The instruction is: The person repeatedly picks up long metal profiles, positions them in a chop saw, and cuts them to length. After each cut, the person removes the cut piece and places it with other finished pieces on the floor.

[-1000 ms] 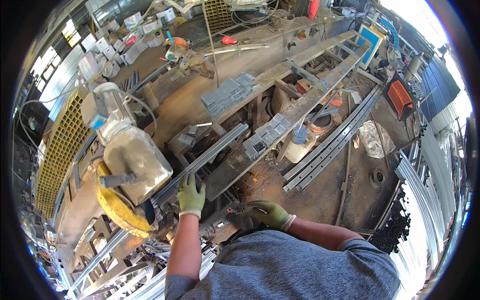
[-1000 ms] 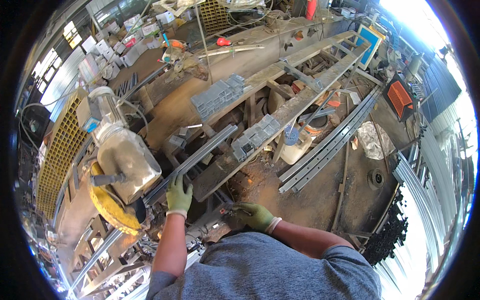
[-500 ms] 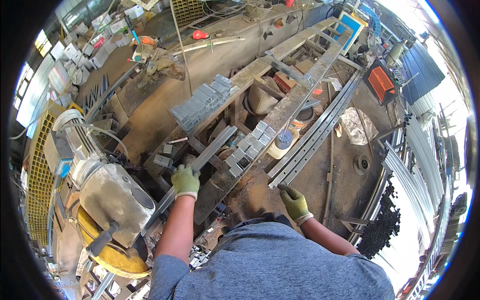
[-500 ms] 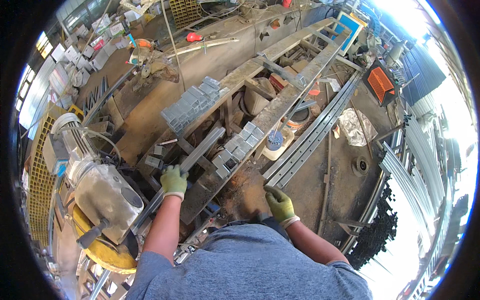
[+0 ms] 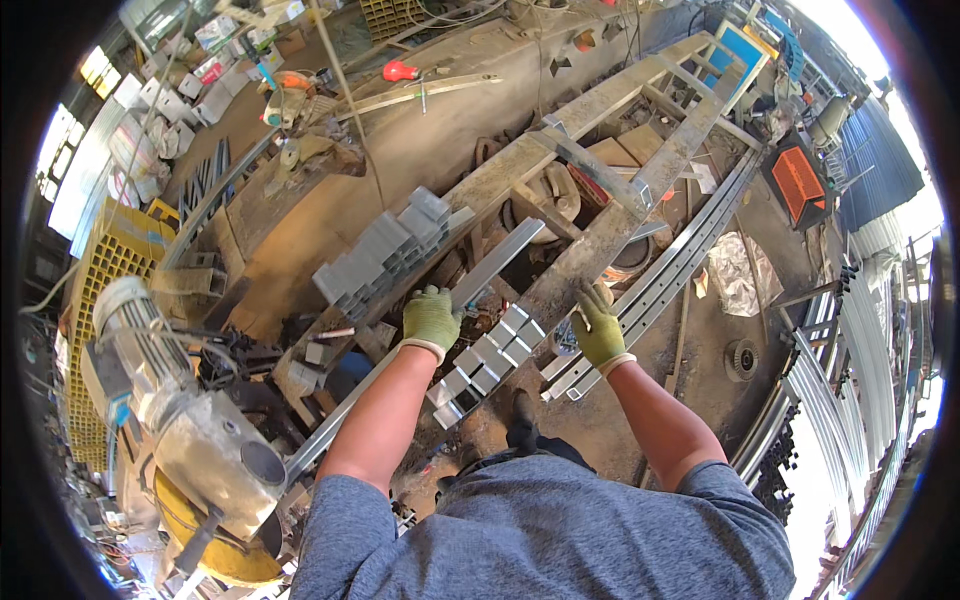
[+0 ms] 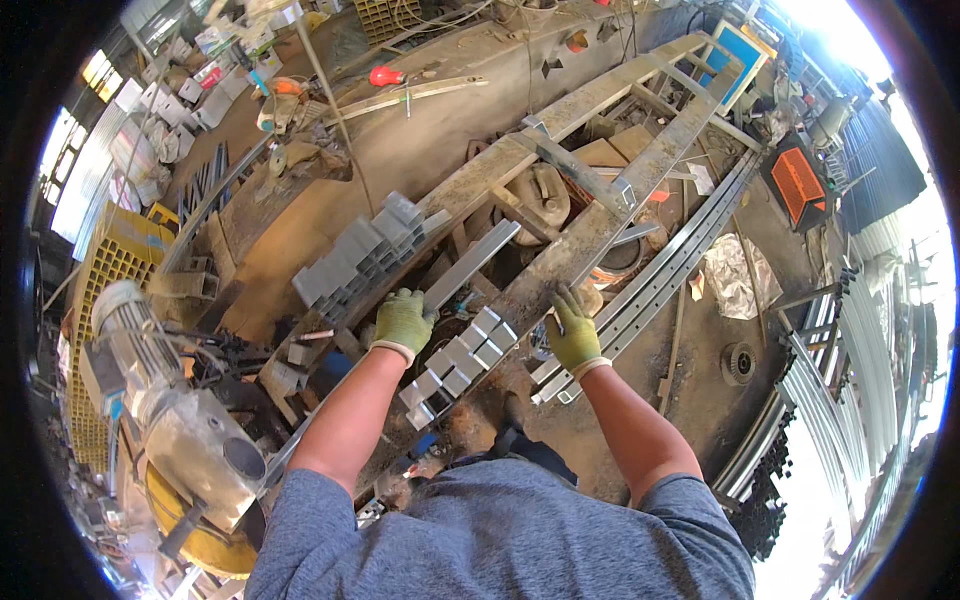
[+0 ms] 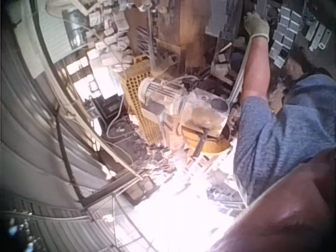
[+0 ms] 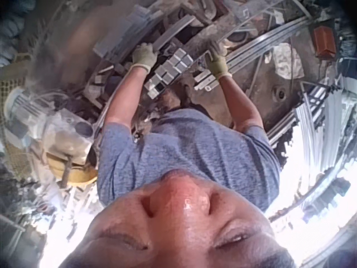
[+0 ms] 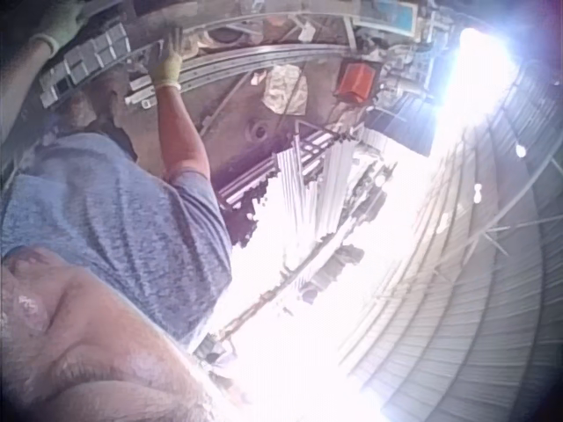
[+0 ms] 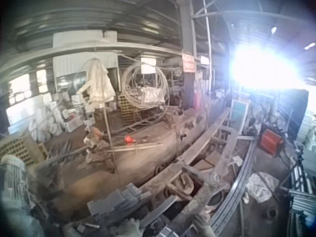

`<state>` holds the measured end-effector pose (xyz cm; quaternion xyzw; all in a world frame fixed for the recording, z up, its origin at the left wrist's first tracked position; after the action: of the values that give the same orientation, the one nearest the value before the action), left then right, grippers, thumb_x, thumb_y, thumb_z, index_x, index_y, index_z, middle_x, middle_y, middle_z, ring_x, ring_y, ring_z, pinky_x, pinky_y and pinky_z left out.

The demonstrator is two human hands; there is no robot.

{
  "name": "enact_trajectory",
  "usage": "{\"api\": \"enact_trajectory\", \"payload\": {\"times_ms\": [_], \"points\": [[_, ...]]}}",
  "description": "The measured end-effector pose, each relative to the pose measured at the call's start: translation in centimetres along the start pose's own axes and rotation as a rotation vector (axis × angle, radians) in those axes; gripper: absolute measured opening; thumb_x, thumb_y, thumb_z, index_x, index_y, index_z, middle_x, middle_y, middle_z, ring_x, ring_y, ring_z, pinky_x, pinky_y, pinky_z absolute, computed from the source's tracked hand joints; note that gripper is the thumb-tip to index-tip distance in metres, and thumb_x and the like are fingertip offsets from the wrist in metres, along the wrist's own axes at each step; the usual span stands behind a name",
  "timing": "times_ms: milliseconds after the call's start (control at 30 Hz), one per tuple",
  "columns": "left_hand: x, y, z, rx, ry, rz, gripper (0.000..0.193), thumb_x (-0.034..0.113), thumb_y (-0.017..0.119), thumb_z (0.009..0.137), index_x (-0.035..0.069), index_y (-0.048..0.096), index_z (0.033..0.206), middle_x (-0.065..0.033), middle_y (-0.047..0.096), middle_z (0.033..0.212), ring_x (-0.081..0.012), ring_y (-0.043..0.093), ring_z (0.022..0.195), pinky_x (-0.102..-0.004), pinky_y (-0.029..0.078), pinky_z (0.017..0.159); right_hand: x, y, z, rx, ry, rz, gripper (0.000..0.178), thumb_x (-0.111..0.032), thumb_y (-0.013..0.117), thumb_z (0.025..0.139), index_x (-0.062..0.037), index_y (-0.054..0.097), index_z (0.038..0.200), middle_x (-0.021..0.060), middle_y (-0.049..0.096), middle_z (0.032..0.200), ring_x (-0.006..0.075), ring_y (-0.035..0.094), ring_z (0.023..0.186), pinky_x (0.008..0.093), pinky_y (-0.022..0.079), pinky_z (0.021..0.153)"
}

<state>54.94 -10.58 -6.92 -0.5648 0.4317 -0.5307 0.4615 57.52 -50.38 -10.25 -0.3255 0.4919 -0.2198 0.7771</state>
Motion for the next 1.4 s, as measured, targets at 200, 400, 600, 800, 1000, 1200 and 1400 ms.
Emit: {"api": "enact_trajectory", "payload": {"times_ms": [200, 400, 600, 800, 1000, 1200, 1400], "points": [[6.7, 1.3, 8.7, -0.077, 0.031, -0.001, 0.051, 0.046, 0.097, 0.102, 0.009, 0.082, 0.133, -0.0192, 0.08, 0.134, -0.045, 0.079, 0.13, -0.0582, 0.068, 0.108, 1.9, -0.1, 0.5, -0.088, -0.069, -0.122, 0.068, -0.013, 0.083, 0.107, -0.0038, 0.069, 0.173, 0.0244, 0.059, 0.188, 0.0541, 0.052, 0.175, 0.0623, 0.048, 0.143], [11.8, 2.7, 15.3, -0.075, 0.076, -0.041, 0.049, 0.044, 0.098, 0.1, 0.007, 0.082, 0.129, -0.02, 0.079, 0.133, -0.0458, 0.078, 0.129, -0.0589, 0.067, 0.108, 2.3, -0.6, 1.1, -0.108, -0.055, -0.08, 0.073, -0.011, 0.083, 0.099, -0.0027, 0.07, 0.171, 0.0261, 0.06, 0.186, 0.059, 0.054, 0.172, 0.0652, 0.05, 0.14], [14.5, 4.2, 19.0, -0.07, 0.067, -0.069, 0.049, 0.03, 0.102, 0.096, 0.005, 0.078, 0.13, -0.0234, 0.077, 0.135, -0.0482, 0.079, 0.125, -0.0603, 0.065, 0.111, 3.3, -0.8, 1.0, -0.095, -0.091, -0.024, 0.076, -0.01, 0.084, 0.095, -0.0006, 0.07, 0.169, 0.0269, 0.06, 0.186, 0.0605, 0.055, 0.17, 0.0661, 0.051, 0.139], [14.7, 3.5, 19.7, -0.142, 0.008, -0.297, 0.077, 0.024, 0.097, 0.1, 0.006, 0.068, 0.169, -0.0303, 0.072, 0.165, -0.0562, 0.07, 0.152, -0.0598, 0.06, 0.127, 3.2, -0.6, 1.0, -0.129, -0.067, -0.018, 0.08, -0.009, 0.085, 0.094, -0.0019, 0.069, 0.172, 0.0263, 0.059, 0.188, 0.0608, 0.054, 0.171, 0.0675, 0.05, 0.139], [5.2, -2.5, 8.0, -0.27, -0.085, -0.247, 0.097, 0.047, 0.096, 0.101, 0.006, 0.061, 0.18, -0.032, 0.067, 0.177, -0.0509, 0.065, 0.163, -0.0584, 0.053, 0.137, 3.5, -0.5, 0.7, -0.133, -0.055, -0.005, 0.079, -0.009, 0.083, 0.096, -0.0041, 0.068, 0.173, 0.0254, 0.057, 0.19, 0.0589, 0.052, 0.174, 0.0671, 0.048, 0.141], [-4.8, -6.0, -6.5, -0.422, -0.282, -0.007, 0.095, 0.051, 0.101, 0.096, 0.005, 0.069, 0.173, -0.0238, 0.075, 0.169, -0.0462, 0.071, 0.155, -0.0575, 0.055, 0.133, 3.3, -0.4, 0.6, -0.124, -0.046, -0.014, 0.076, -0.008, 0.082, 0.097, -0.0042, 0.069, 0.172, 0.0267, 0.057, 0.189, 0.0584, 0.05, 0.175, 0.0666, 0.047, 0.143], [-5.7, -3.2, -9.2, -0.234, -0.201, -0.011, 0.065, 0.042, 0.093, 0.1, 0.013, 0.08, 0.157, -0.0181, 0.085, 0.146, -0.0452, 0.081, 0.133, -0.0603, 0.065, 0.115, 3.4, -0.2, 0.7, -0.175, -0.063, -0.061, 0.081, -0.01, 0.083, 0.098, -0.0022, 0.063, 0.176, 0.0305, 0.055, 0.189, 0.0601, 0.044, 0.178, 0.0651, 0.039, 0.148]]}}
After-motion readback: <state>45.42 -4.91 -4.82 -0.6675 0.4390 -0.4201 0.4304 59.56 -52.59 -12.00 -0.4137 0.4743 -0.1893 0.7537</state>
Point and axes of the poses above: each hand's wrist, its own z-axis towards the middle knuckle, its own y-axis out of the palm, x = y × z, the point moved 3 cm from there along z, towards the middle knuckle
